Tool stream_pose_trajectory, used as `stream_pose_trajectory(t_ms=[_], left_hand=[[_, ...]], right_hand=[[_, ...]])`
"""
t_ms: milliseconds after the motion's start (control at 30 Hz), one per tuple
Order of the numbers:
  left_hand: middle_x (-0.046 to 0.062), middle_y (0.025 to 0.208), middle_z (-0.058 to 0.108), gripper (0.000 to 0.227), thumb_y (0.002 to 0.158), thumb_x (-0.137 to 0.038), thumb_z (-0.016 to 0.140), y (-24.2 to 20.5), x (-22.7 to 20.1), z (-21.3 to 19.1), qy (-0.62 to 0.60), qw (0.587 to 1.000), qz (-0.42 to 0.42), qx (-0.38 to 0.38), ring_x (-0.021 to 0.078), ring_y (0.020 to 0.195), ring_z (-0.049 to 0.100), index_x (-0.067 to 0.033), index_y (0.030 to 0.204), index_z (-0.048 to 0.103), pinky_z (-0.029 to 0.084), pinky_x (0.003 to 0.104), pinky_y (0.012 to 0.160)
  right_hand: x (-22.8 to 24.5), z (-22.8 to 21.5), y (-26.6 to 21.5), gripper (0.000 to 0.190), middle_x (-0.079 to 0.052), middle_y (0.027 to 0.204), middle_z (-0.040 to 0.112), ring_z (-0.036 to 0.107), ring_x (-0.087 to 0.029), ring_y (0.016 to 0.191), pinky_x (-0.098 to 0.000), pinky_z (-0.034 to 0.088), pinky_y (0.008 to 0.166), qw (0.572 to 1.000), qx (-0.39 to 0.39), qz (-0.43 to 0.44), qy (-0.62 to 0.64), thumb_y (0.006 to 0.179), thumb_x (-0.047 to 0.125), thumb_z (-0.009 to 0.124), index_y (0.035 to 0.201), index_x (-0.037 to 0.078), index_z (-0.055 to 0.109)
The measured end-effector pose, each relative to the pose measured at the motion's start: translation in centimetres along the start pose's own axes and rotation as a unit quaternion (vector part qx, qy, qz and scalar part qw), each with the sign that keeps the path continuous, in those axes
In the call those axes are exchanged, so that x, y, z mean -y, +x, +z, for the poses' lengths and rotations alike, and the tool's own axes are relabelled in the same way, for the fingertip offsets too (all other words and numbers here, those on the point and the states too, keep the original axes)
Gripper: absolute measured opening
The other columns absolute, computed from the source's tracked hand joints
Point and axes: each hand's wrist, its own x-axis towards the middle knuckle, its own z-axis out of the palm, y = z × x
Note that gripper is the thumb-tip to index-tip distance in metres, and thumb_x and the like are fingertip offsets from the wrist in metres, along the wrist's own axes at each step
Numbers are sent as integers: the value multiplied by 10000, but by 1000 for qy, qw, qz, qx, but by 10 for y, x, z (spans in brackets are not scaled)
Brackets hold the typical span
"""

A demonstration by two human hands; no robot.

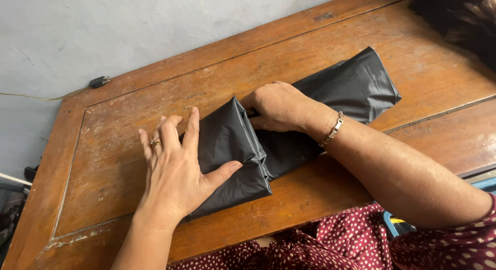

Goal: The person folds a black plastic material into a small rectangle by layering it multiple times and then places a labeled sleeve around it.

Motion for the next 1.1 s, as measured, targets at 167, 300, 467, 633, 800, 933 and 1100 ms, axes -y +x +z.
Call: stream_pose_trajectory(t_ms=[167,300,467,633,800,933,1100], left_hand=[[297,1400,441,1140,889,-807,502,4,-23,-5,24,999,27,9,514,1366,435,13,1624,208,242,668,1163],[237,1514,412,1068,891,-729,594,1,-36,0,-13,999,31,-19,527,1458,341,-63,1636,214,285,667,1150],[249,1532,357,967,937,-694,545,5,-40,2,-1,999,49,-18,536,1437,351,-64,1618,274,274,688,1141],[238,1484,446,1125,863,-838,507,6,-42,10,-3,999,50,4,558,1417,348,-62,1630,235,224,692,1149],[225,1473,447,1115,853,-883,450,5,-42,14,8,999,41,28,543,1356,417,-165,1662,177,261,685,1122],[207,1419,512,1103,850,-883,421,0,-39,12,0,999,48,-7,449,1291,509,-170,1657,184,317,618,1115],[205,1435,515,1125,860,-876,345,-2,-37,16,-14,997,62,-46,409,1321,506,-98,1653,158,277,587,1160]], right_hand=[[0,5,1,151,-11,890,756,707,-311,862,-454,521,679,1000,5,22,7,829,298,682,938,195,676],[7,4,0,141,-91,921,759,709,-390,869,-478,547,693,998,29,61,-15,844,227,605,928,152,691],[7,6,1,152,-81,927,770,722,-367,891,-442,568,734,995,45,84,-9,817,188,611,930,138,700],[23,-13,-3,188,-13,926,758,705,-307,913,-423,541,779,989,98,114,11,856,296,563,986,263,695],[25,-15,-5,139,4,895,731,683,-273,870,-400,521,762,982,121,142,22,870,335,595,967,260,660],[31,-20,-8,380,-75,1095,740,681,-347,1062,-444,493,878,978,124,165,27,901,439,553,1244,275,572],[26,-11,-5,377,-84,1075,769,709,-349,1043,-427,546,864,977,153,147,-24,901,459,517,1054,178,717]])
